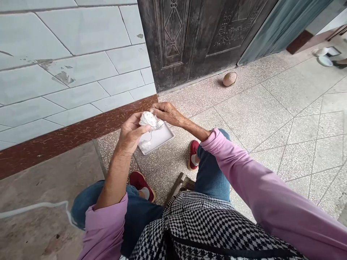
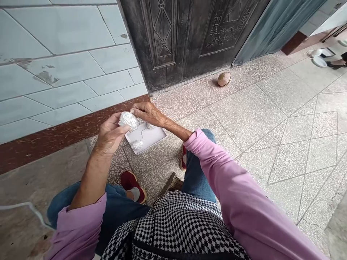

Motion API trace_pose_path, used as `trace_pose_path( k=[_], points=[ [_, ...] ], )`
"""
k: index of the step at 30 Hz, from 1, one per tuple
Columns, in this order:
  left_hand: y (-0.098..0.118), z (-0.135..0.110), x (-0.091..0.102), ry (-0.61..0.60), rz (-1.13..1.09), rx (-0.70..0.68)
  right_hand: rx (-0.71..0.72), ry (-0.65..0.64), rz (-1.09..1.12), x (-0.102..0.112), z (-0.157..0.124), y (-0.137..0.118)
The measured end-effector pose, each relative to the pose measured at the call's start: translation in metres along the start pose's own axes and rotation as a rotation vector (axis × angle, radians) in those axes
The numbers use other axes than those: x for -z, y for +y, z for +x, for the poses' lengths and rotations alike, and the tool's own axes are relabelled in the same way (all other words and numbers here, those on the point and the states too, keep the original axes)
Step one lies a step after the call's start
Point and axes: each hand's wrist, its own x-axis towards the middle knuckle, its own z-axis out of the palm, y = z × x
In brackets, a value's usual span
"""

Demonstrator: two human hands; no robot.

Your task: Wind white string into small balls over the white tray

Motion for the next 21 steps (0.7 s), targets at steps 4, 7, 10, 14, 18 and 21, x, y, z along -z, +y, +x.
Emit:
trace_pose_path(
  k=[4,7,10,14,18,21],
  points=[
    [-0.003,0.005,0.005,-0.022,-0.026,-0.069,0.006,-0.003,-0.044,-0.005,0.001,0.001],
    [-0.006,0.007,0.005,0.048,-0.096,-0.076,0.067,-0.044,-0.089,-0.006,0.003,0.010],
    [-0.011,0.009,0.003,0.116,-0.189,-0.064,0.110,-0.080,-0.108,-0.010,0.004,0.022],
    [-0.017,0.014,0.005,0.120,-0.286,-0.067,0.107,-0.090,-0.113,-0.016,0.008,0.029],
    [-0.019,0.020,0.016,0.174,-0.274,-0.116,0.056,-0.096,-0.151,-0.024,0.003,0.023],
    [-0.021,0.025,0.025,0.257,-0.253,-0.148,0.001,-0.151,-0.166,-0.032,-0.009,0.013]
  ],
)
